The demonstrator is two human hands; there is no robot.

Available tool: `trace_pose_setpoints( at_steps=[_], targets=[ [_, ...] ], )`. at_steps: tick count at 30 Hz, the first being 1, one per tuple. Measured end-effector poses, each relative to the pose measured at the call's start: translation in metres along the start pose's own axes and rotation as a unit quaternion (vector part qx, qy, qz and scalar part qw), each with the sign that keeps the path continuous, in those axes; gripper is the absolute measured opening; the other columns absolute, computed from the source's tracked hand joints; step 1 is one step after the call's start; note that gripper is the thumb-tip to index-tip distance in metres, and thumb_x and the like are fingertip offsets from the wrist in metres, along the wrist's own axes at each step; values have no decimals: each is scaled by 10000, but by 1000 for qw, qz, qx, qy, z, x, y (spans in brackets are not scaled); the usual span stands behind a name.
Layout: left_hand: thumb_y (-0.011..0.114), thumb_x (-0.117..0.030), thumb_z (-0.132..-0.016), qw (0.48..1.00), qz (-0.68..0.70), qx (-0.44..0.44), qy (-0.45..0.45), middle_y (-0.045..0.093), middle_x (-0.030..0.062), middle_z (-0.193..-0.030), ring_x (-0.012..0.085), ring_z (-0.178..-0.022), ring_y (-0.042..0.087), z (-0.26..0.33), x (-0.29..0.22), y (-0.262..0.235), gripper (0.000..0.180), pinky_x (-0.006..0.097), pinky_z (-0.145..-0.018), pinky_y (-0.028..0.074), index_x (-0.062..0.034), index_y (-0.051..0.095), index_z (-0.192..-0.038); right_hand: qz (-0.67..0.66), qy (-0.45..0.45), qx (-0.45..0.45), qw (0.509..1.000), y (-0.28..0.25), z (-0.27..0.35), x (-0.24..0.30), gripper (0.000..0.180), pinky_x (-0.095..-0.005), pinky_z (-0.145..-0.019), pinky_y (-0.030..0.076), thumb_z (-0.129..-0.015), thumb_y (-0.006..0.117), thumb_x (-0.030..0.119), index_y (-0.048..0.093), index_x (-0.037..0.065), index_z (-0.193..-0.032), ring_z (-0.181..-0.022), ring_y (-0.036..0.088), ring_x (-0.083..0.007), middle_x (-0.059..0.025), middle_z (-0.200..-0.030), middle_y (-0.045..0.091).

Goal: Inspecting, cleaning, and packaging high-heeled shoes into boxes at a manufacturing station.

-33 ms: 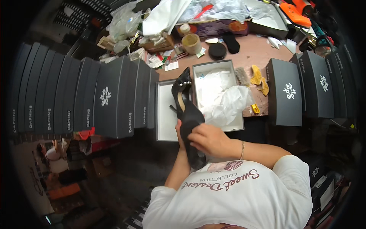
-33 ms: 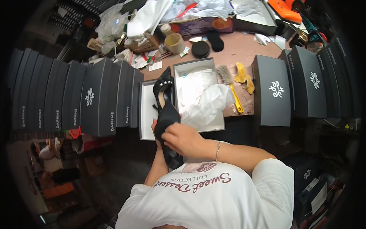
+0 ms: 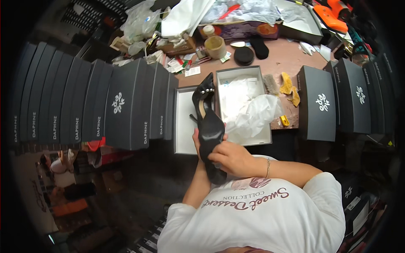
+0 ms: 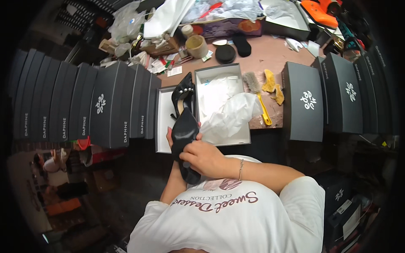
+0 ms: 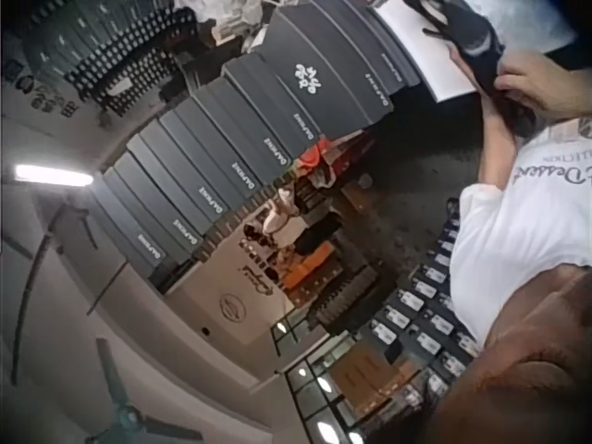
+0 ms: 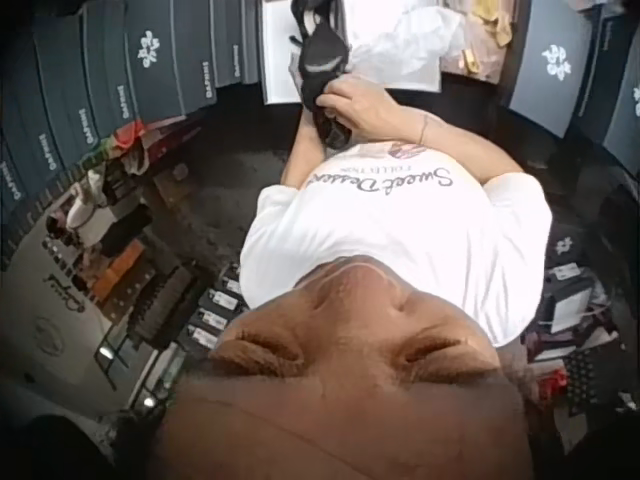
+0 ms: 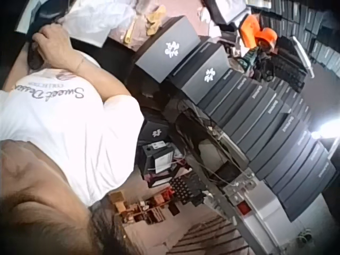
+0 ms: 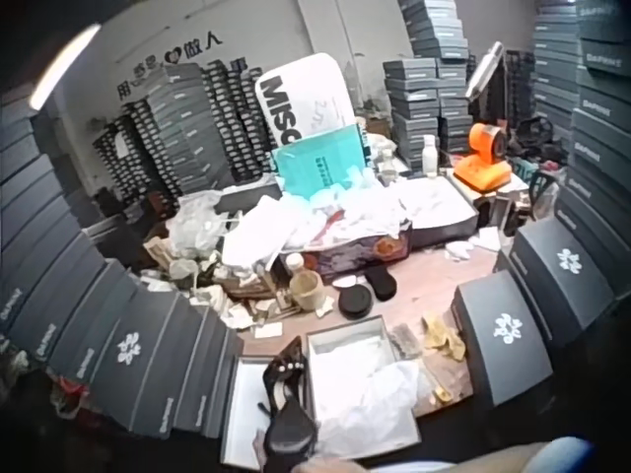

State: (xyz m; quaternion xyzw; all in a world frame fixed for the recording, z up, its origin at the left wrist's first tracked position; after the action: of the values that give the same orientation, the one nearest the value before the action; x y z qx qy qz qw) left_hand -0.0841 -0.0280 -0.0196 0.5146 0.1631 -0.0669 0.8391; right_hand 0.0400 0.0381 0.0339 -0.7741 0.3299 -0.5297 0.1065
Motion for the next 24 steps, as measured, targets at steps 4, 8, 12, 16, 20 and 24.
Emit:
trace_pose_setpoints(
  at_steps=[4, 8, 12, 16, 20, 24],
  targets=[
    [399, -716, -842, 999, -41, 10, 18, 563, 186, -914, 239, -672, 563, -6, -20, -9, 896, 293, -566, 510, 59, 428, -1291, -252, 70, 123, 957, -5, 6, -12, 177, -362, -749, 479, -845, 599, 30, 618, 5, -1019, -843, 586, -297, -114, -898, 562],
    [383, -703, -855, 998, 37, 51, -28, 569, 192, -930, 256, -692, 597, -7, -18, -10, 855, 302, -603, 532, 40, 450, -1274, -158, 47, 93, 982, -12, 5, -15, 204, -358, -706, 475, -808, 613, 11, 634, 21, -1011, -802, 577, -282, -96, -880, 571],
    [362, -585, -924, 990, 95, -72, 73, 599, 130, -932, 256, -810, 616, -25, -11, -13, 648, 329, -632, 546, 4, 540, -1127, 40, -37, -91, 994, -9, -38, -22, 310, -357, -686, 476, -704, 650, -34, 647, 48, -1003, -815, 565, -282, -90, -909, 566],
    [392, -670, -872, 996, 65, 54, -3, 596, 152, -894, 240, -693, 611, -13, -43, -1, 732, 318, -569, 533, 2, 539, -1122, -89, -29, -18, 995, 14, -16, -20, 230, -354, -730, 480, -794, 612, -33, 633, 41, -1012, -863, 567, -279, -96, -935, 554],
    [412, -676, -861, 979, 98, -113, 136, 601, 149, -823, 209, -630, 603, -15, -65, 19, 692, 280, -521, 504, -15, 584, -973, -160, 88, -52, 982, 13, 14, -39, 241, -305, -749, 477, -832, 583, -64, 630, 16, -1054, -849, 591, -255, -130, -971, 564],
    [460, -652, -853, 954, -88, -148, 246, 598, 124, -727, 217, -570, 585, -9, -80, 16, 651, 277, -516, 509, -15, 585, -908, -95, 57, -113, 987, -15, 16, -8, 357, -327, -718, 485, -724, 597, -118, 644, 7, -1055, -806, 575, -268, -116, -947, 565]
  ],
)
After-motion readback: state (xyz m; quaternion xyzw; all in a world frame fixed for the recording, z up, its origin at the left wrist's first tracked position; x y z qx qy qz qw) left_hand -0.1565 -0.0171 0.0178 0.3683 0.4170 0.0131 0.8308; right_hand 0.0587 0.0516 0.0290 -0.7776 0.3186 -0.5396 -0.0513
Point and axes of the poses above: each hand's wrist, its own z-axis away from the middle knuckle, its own y-axis out of the palm, x = y × z, the point moved 1 cm from there along -z, towards the middle knuckle
